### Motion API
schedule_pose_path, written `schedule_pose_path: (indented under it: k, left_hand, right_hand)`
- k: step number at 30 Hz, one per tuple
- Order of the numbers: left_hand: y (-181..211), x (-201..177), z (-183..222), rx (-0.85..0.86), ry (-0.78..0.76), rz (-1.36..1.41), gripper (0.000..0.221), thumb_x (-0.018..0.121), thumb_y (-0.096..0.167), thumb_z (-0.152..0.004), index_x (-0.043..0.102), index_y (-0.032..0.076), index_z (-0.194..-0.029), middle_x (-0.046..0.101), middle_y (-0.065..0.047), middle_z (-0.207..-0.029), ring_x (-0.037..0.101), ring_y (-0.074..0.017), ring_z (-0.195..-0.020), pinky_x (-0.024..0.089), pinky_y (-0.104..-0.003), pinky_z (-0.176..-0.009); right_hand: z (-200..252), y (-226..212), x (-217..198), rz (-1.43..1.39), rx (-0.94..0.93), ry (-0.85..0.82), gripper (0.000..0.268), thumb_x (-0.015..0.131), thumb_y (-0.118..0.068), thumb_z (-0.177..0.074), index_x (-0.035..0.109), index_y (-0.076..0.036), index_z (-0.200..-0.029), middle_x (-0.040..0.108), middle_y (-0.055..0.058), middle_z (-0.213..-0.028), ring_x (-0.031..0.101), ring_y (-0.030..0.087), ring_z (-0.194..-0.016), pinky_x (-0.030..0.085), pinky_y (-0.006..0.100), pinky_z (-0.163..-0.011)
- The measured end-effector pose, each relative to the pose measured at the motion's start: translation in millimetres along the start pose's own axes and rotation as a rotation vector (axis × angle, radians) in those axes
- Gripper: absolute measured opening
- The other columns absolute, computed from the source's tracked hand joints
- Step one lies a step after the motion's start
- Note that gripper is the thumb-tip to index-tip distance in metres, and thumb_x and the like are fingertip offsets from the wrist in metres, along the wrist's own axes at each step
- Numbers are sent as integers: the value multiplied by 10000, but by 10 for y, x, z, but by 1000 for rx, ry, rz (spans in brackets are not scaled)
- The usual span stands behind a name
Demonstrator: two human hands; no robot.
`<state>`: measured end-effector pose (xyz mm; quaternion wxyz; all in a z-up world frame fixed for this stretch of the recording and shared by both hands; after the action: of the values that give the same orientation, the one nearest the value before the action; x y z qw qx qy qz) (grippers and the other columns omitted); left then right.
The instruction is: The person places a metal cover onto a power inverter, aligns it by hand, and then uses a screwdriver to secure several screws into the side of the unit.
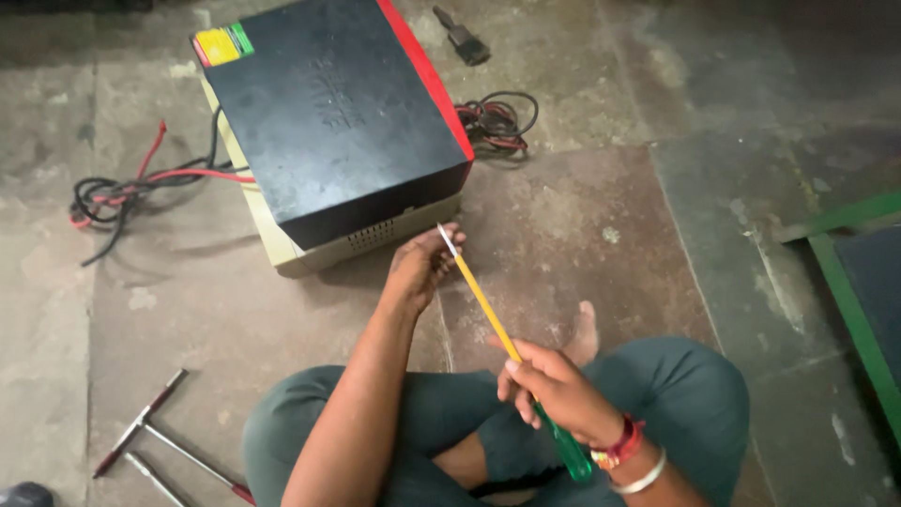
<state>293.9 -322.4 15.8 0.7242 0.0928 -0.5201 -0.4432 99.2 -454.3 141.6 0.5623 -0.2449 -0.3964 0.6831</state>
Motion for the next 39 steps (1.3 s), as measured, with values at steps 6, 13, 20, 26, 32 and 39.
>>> schedule_pose_path:
  k: [6,13,20,26,32,39]
  left_hand:
    - [-149,-300,-232,-8,89,-61,201,752,106,-929,717,2,-1098,700,-23,-914,573,-82,-703,386,-215,-555]
    - [-63,-369,-221,-91,126,142,197,726,167,-919,729,19,-1048,705,-33,-886,603,-103,-696,512,-218,-632]
    - [-98,-361,-229,-119,109,203,210,726,186,-929,722,15,-1050,699,-52,-858,612,-116,-661,536,-221,-605]
    - [-70,-396,-210,-63,149,228,214,727,194,-939,723,6,-1039,692,-58,-854,608,-118,-649,527,-214,-594]
    - [-63,-385,-203,-54,197,216,217,727,197,-923,728,18,-1045,710,-63,-875,601,-121,-675,522,-222,-617]
    - [-35,-341,-209,-39,180,235,236,726,184,-935,723,-4,-1079,720,-84,-910,614,-128,-721,540,-237,-656]
  right_hand:
    - [-395,120,-133,-3,-19,-24,505,477,-175,-1025,466,-27,-1508,662,76,-837,564,81,-547,458,220,-464]
    - [-388,273,-230,146,51,58,498,471,-169,-1006,469,-115,-1501,655,32,-783,524,65,-500,446,220,-444]
    - [-369,181,-284,337,-117,124,447,527,-164,-1003,524,-55,-1436,674,19,-729,534,70,-484,476,243,-469]
    - [-334,-32,-226,575,-375,209,451,538,-116,-993,520,0,-1429,698,79,-706,684,193,-623,551,328,-624]
    - [-353,-56,-290,707,-315,273,487,558,-120,-964,511,-31,-1441,703,87,-702,702,246,-645,552,359,-636]
    - [-401,-33,-251,604,-270,259,462,548,-125,-978,531,-54,-1434,697,85,-686,689,228,-619,550,352,-622]
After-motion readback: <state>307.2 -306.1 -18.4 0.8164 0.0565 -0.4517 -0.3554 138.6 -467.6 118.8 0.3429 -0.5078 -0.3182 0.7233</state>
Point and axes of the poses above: each hand's wrist, its own z-axis away from the middle knuckle, its own x-axis out of the palm, y = z × x, the point moved 9 cm from there along -z, towards the middle knuckle
